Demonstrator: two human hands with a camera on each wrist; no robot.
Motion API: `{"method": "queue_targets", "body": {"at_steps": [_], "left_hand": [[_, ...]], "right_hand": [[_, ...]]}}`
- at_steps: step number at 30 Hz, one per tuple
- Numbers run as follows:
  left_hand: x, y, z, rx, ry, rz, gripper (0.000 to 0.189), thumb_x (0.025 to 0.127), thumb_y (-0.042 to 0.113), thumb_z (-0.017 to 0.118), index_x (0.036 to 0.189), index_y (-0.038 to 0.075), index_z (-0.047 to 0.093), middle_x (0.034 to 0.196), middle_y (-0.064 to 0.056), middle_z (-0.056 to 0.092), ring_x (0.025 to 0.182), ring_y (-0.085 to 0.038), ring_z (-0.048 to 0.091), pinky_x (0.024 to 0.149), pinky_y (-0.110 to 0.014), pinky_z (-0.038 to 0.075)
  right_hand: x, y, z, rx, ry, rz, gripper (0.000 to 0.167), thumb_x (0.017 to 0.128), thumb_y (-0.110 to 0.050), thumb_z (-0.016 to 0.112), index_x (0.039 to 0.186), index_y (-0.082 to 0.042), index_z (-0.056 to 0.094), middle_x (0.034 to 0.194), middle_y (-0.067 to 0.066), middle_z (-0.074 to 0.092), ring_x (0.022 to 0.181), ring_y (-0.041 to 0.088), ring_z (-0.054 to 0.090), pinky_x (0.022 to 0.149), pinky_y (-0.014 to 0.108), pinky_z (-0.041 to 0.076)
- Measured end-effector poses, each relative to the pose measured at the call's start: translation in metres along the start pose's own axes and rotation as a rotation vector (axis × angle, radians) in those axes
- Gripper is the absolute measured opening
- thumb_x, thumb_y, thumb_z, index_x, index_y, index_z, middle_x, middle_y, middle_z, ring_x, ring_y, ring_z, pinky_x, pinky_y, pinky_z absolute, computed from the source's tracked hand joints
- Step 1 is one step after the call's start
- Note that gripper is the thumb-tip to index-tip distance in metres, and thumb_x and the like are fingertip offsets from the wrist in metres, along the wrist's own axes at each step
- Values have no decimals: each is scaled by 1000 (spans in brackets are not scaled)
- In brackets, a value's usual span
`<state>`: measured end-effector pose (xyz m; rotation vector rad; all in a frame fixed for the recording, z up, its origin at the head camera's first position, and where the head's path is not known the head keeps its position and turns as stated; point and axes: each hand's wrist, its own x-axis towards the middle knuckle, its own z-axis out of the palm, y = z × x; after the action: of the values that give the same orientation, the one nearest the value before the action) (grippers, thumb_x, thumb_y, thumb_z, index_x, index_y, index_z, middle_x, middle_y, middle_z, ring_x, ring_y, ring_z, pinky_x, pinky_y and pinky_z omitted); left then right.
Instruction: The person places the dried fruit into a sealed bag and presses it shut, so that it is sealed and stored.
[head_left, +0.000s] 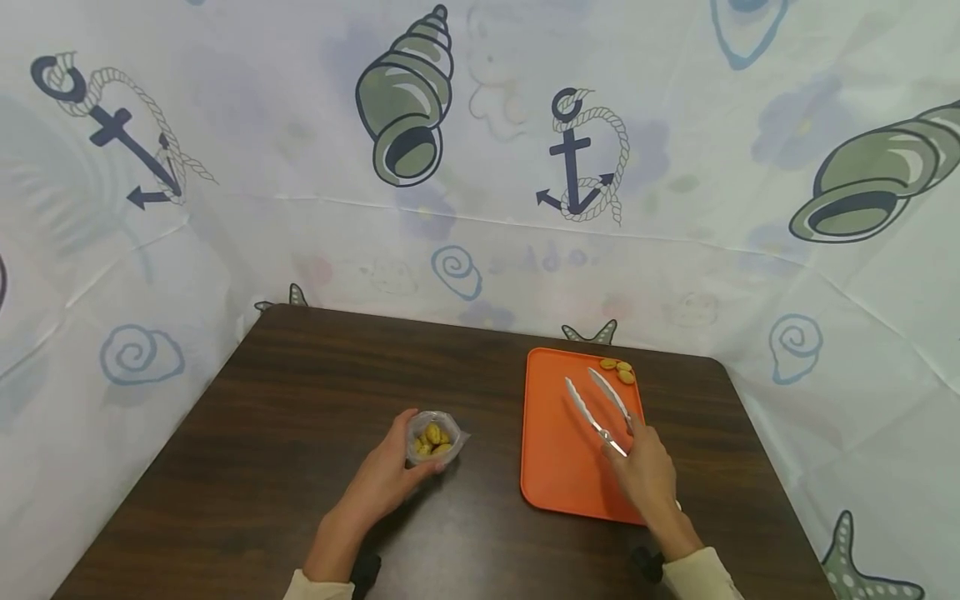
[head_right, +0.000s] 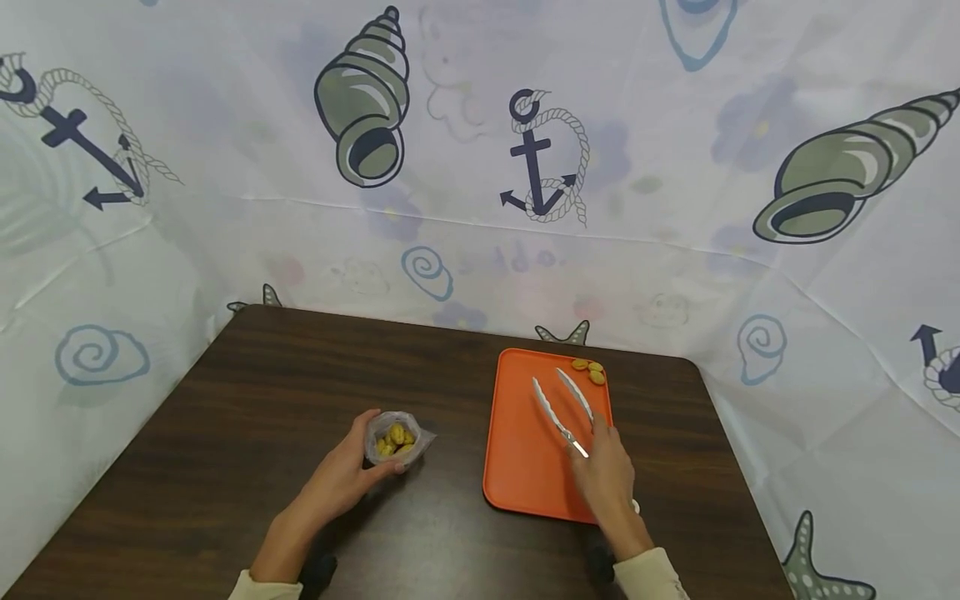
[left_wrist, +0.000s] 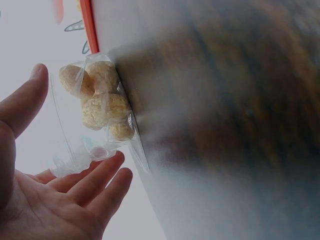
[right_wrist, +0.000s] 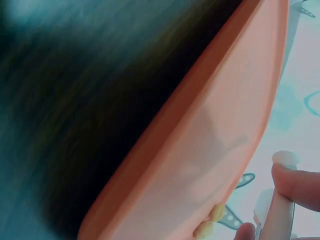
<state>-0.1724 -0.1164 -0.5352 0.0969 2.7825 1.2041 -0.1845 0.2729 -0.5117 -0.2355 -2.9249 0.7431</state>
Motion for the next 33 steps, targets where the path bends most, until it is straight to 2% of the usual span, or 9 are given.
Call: {"method": "queue_targets", "body": {"at_steps": [7, 18, 22, 28, 33], "left_hand": [[-1, -1, 0, 2, 2, 2, 96, 88, 46, 81, 161, 15, 24, 146, -19, 57, 125, -34, 62, 97, -56, 51], [1, -1, 0, 1, 7, 1, 97, 88, 48, 81, 160, 16, 25, 144, -18, 58, 123, -32, 63, 95, -54, 51], [5, 2, 0, -1, 15, 27, 97, 88, 47, 81, 161, 15, 24, 145, -18, 58, 122, -32, 63, 96, -54, 51], [3, -1, 2, -12, -12, -10, 98, 88, 49, 80, 162, 19, 23, 143, -15, 59, 119, -29, 63, 92, -50, 52], [3, -2, 1, -7, -5, -1, 98, 88, 50, 80, 161, 17, 24, 144, -17, 59, 121, -31, 63, 92, -52, 52]], "right_hand": [[7, 10, -1, -39, -10, 15, 69, 95, -27, 74, 148, 6, 43, 125, 31, 62, 105, 47, 65, 85, 63, 53], [21, 23, -8, -79, -16, 53, 67, 97, -21, 69, 150, 6, 39, 133, 37, 56, 115, 55, 60, 90, 68, 50], [27, 29, -12, -86, 16, 59, 64, 97, -20, 66, 149, 7, 40, 130, 37, 57, 110, 55, 62, 87, 67, 51], [30, 37, -10, -91, 17, 71, 61, 97, -19, 65, 147, 7, 41, 126, 37, 58, 103, 53, 64, 81, 66, 52], [34, 39, -7, -94, 19, 77, 62, 97, -18, 65, 148, 7, 40, 126, 36, 58, 104, 53, 63, 82, 65, 52]]}}
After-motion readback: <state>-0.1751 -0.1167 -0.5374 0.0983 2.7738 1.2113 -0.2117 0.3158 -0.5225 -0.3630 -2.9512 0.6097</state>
